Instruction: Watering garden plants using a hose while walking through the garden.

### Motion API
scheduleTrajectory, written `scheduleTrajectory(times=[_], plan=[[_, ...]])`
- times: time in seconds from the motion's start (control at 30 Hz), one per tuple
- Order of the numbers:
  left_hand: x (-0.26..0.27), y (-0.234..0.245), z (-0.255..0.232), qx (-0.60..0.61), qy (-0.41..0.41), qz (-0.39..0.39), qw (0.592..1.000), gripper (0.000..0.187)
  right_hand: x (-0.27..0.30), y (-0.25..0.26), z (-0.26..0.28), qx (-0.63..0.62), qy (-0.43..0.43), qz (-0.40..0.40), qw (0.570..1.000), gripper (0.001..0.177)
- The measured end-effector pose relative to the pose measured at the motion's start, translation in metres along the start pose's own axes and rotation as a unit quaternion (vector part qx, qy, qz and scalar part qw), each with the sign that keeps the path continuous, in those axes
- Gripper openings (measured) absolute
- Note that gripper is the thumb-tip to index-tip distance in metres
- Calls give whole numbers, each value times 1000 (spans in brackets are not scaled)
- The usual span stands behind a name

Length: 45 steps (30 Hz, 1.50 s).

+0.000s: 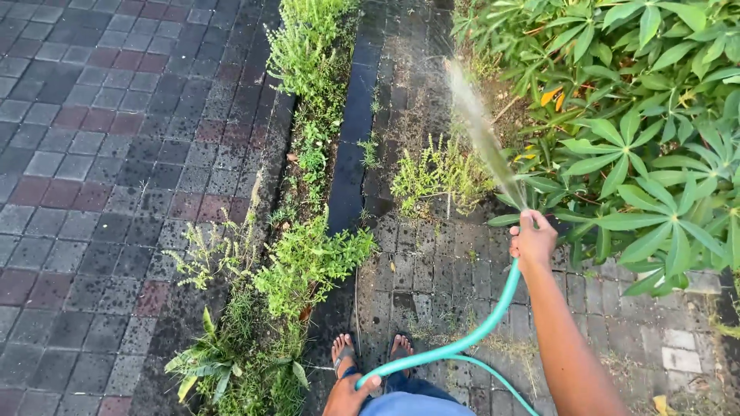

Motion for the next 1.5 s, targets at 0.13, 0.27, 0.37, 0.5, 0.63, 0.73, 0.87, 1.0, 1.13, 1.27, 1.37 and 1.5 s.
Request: scheduleTrajectory(times=[0.13, 0.27, 0.37, 0.5, 0.63, 0.73, 0.87, 1.0, 1.13, 1.27, 1.37, 1.5], plan=[[0, 11, 3, -14, 15, -11, 1000, 74, 4, -1, -3, -27, 7, -19, 999, 25], [9, 26, -11, -23, -1, -26, 999, 75, 14, -12, 1, -11, 17, -22, 1000, 30], [21, 33, -26, -34, -9, -23, 999, 75, 17, -19, 7, -6, 27, -15, 1000, 31], [29, 31, -35, -27, 6, 3, 1000, 76, 20, -26, 18, -22, 43, -2, 999, 32], [25, 18, -19, -2, 9, -8, 1000, 81, 22, -26, 16, -50, 35, 21, 998, 25], [7, 9, 0, 9, -6, 0, 1000, 78, 20, -24, 8, 17, 38, 21, 999, 24], [0, 5, 22, -23, 36, 6, 999, 81, 18, -13, -24, -24, 2, 20, 1000, 23], [7, 20, 26, -28, 24, -32, 999, 82, 22, 1, -62, -19, -40, 8, 999, 22], [9, 27, 30, -35, 39, -21, 998, 81, 27, 17, -89, -17, -56, 7, 998, 22], [22, 41, 14, -21, 41, -14, 999, 79, 33, 27, -107, 22, -92, 34, 995, 22], [38, 53, -2, -15, 50, -14, 999, 77, 29, 39, -130, 6, -110, 18, 994, 20], [44, 64, -13, -41, 32, -11, 999, 77, 48, 35, -150, 71, -137, 65, 986, 18]])
Point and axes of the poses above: each hand's wrist, its own x-axis away from the middle knuckle, its own y-axis out of the back of the hand, z = x × y, the point moved 7 cm from there along -x, towards the middle knuckle, and after that the axes turned 5 degrees about -x, right-handed, at the moved point
